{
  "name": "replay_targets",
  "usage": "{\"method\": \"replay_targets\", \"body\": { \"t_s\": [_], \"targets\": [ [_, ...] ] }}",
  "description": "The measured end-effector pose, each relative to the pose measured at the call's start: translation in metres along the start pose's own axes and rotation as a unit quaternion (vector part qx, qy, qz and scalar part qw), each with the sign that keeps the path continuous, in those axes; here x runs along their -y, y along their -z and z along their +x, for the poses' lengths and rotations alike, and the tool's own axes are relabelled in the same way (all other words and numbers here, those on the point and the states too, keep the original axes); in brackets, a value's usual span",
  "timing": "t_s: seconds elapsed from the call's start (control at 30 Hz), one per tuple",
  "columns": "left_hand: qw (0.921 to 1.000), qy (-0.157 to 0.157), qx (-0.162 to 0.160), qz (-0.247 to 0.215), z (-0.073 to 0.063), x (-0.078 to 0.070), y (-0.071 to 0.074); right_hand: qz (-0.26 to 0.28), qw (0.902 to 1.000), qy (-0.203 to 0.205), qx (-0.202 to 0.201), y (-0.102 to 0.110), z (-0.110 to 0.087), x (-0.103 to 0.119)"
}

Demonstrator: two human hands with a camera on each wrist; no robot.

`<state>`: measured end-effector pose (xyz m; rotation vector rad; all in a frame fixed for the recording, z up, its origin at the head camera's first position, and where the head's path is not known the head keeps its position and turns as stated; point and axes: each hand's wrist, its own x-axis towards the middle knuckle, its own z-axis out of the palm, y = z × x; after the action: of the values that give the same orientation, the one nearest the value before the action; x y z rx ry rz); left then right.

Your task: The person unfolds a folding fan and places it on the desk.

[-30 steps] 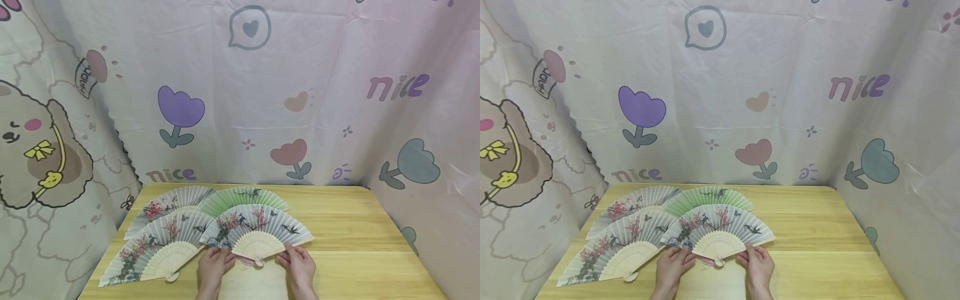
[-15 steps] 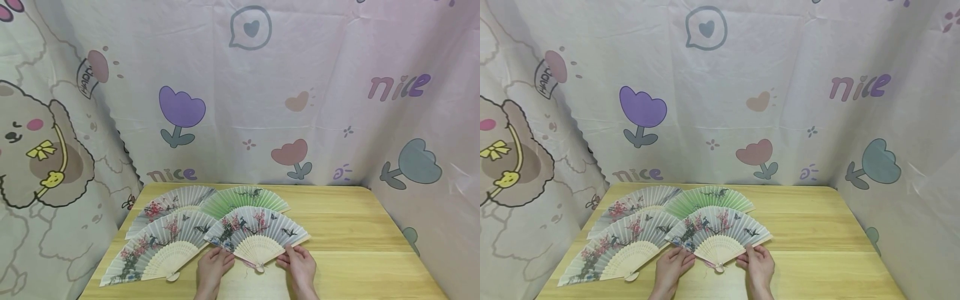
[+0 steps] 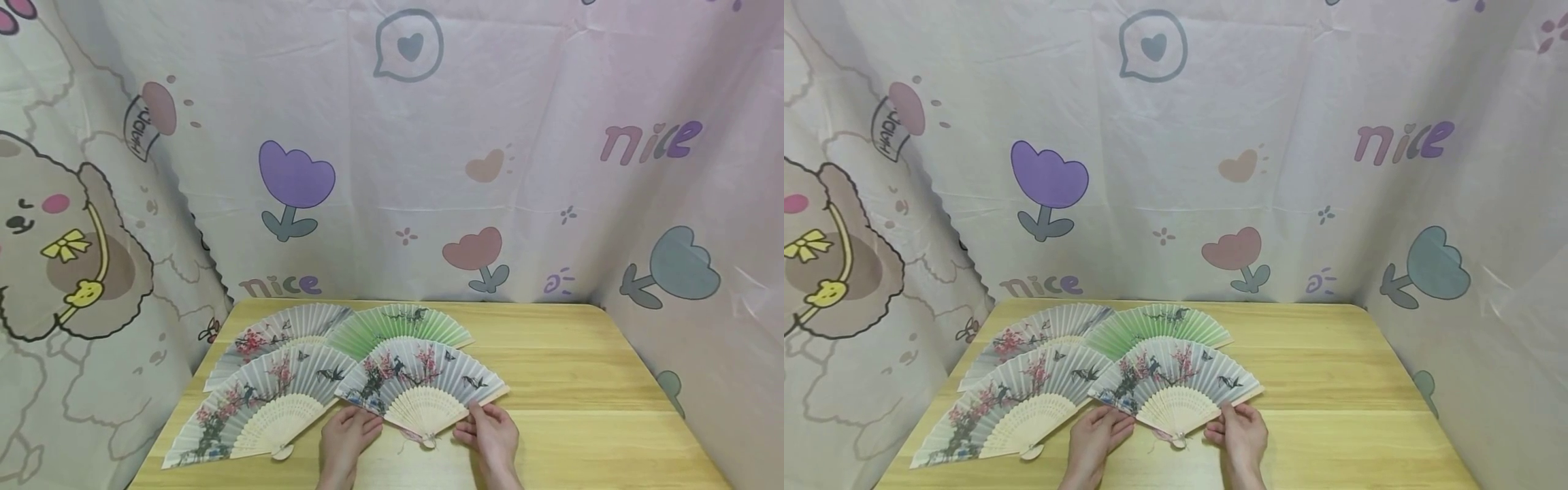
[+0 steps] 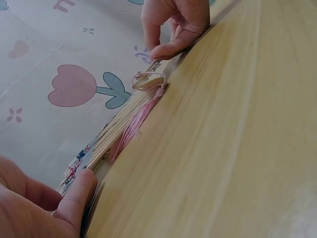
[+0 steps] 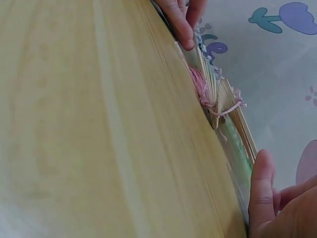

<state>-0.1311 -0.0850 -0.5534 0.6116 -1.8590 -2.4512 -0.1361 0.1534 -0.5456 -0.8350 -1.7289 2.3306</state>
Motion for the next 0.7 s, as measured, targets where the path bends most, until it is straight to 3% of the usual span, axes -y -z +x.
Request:
{"method": "replay_targets", "body": {
  "t_s": [0.47, 0.57, 0.7],
  "targets": [
    [0.9992, 0.017, -0.029, 0.019, -0.012, -0.009, 0.017, -0.014, 0.9999, 0.009, -0.001, -0.004, 0.001, 0.001],
    [0.9986, 0.003, -0.037, 0.038, -0.012, -0.015, 0.021, -0.032, 0.9991, 0.027, 0.002, -0.008, 0.005, 0.008],
    [0.9968, -0.040, -0.042, 0.055, -0.003, -0.034, 0.022, -0.063, 0.9963, 0.054, 0.023, -0.016, 0.012, 0.028]
  ]
}}
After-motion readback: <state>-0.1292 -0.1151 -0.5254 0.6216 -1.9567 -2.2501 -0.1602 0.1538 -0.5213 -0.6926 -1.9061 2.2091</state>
